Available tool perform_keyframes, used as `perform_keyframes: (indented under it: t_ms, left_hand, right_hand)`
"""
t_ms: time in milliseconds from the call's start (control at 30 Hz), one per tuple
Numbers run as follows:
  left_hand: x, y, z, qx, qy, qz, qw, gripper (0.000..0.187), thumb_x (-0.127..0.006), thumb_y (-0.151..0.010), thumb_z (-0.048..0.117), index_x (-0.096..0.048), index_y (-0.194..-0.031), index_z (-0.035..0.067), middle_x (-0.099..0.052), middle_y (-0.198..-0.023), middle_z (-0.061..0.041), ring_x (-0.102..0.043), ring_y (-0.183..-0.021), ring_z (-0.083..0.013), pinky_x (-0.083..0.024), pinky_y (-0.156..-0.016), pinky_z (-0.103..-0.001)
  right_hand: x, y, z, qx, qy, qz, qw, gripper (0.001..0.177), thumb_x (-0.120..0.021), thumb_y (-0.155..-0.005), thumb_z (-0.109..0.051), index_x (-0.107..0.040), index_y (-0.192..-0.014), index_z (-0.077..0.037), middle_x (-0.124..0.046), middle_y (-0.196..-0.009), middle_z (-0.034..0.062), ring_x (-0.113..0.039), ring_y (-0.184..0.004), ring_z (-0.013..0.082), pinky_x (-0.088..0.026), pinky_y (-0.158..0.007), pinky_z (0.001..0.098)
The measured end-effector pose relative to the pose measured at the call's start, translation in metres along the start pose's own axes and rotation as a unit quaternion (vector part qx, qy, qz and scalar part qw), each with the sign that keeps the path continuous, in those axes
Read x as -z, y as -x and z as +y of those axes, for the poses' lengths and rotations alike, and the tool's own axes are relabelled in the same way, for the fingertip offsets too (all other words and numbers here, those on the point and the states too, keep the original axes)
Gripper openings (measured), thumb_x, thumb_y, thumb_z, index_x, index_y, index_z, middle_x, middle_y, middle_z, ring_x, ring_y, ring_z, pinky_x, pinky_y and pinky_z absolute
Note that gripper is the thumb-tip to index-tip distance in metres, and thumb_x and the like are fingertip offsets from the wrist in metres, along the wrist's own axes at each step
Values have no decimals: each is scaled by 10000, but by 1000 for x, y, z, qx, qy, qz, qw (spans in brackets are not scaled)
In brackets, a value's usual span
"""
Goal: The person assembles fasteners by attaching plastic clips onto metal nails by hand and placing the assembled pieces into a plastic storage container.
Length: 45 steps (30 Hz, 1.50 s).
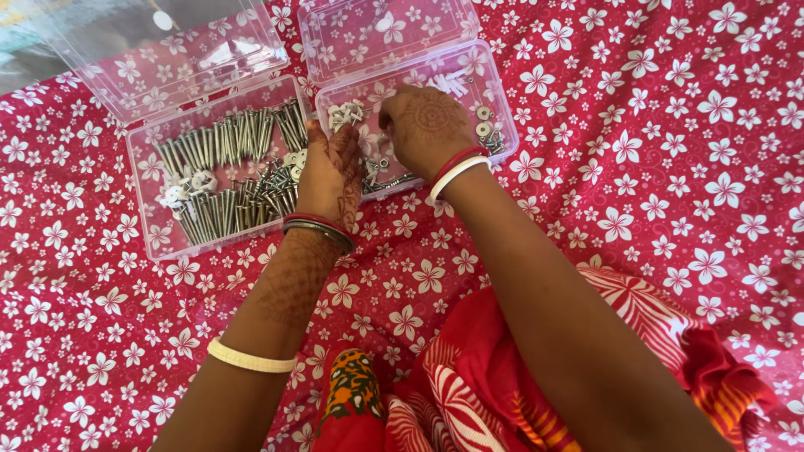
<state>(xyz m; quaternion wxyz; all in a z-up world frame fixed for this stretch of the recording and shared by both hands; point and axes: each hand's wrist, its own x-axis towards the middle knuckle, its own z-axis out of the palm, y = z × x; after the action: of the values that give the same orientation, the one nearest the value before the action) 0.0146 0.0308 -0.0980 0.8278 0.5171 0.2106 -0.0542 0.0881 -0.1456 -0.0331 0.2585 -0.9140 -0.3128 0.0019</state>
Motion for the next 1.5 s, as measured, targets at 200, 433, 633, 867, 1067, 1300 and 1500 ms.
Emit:
perform_keyframes:
  t_ms: [200,433,633,867,1067,1300,1500]
  left_hand:
    - [-5,6,0,-18,-22,-6,1000,987,-214,-964,737,-265,-1600,-16,-269,-1694,-189,-251,-1576,-304,-178,-1267,-420]
    - [-15,17,6,-8,-75,8,997,976,-173,-955,734,-284,-1596,6,-282,-1684,-179,-274,-1563,-291,-194,-1261,-410]
    - [-15,16,6,-22,-99,-12,995,957,-160,-960,718,-303,-1591,12,-308,-1679,-179,-297,-1556,-293,-212,-1256,-408]
    - [-47,34,36,-59,-293,108,948,409,-572,-1027,324,-667,-1362,109,-699,-1233,-127,-628,-1001,-146,-532,-933,-312]
    - [-60,57,87,-160,-377,90,908,216,-724,-940,190,-778,-1130,103,-798,-1021,-24,-729,-934,-82,-571,-863,-255]
    - [-44,81,117,-232,-381,88,891,171,-783,-921,176,-788,-1050,63,-810,-955,-40,-765,-868,-100,-613,-821,-252]
    - [-17,96,132,-264,-388,104,877,159,-791,-935,181,-780,-1046,68,-801,-960,-27,-763,-872,-93,-612,-806,-252]
  right_hand:
    - [17,3,-1,-35,-38,-27,998,167,-667,-896,-87,-792,-988,-150,-758,-1021,80,-718,-965,291,-549,-863,456]
    - [11,9,-1,-3,-22,-37,999,142,-701,-884,-136,-806,-970,-178,-743,-1014,90,-710,-933,297,-552,-847,459]
    - [6,9,2,-20,5,-18,1000,83,-741,-876,-185,-801,-919,-149,-753,-1000,80,-717,-931,284,-567,-845,446]
    - [24,3,4,-21,-159,4,987,157,-760,-872,-206,-785,-1001,-120,-798,-949,55,-770,-835,196,-595,-797,350]
    - [39,1,-9,18,-189,40,981,179,-780,-909,-221,-777,-1032,-91,-801,-935,65,-775,-805,169,-605,-740,318]
    - [50,3,-38,73,-288,73,952,172,-793,-959,-183,-749,-1056,-49,-795,-939,62,-780,-827,140,-626,-760,288]
    - [38,-8,-70,86,-307,79,944,176,-784,-973,-198,-746,-1071,-57,-790,-944,34,-763,-818,96,-625,-733,259]
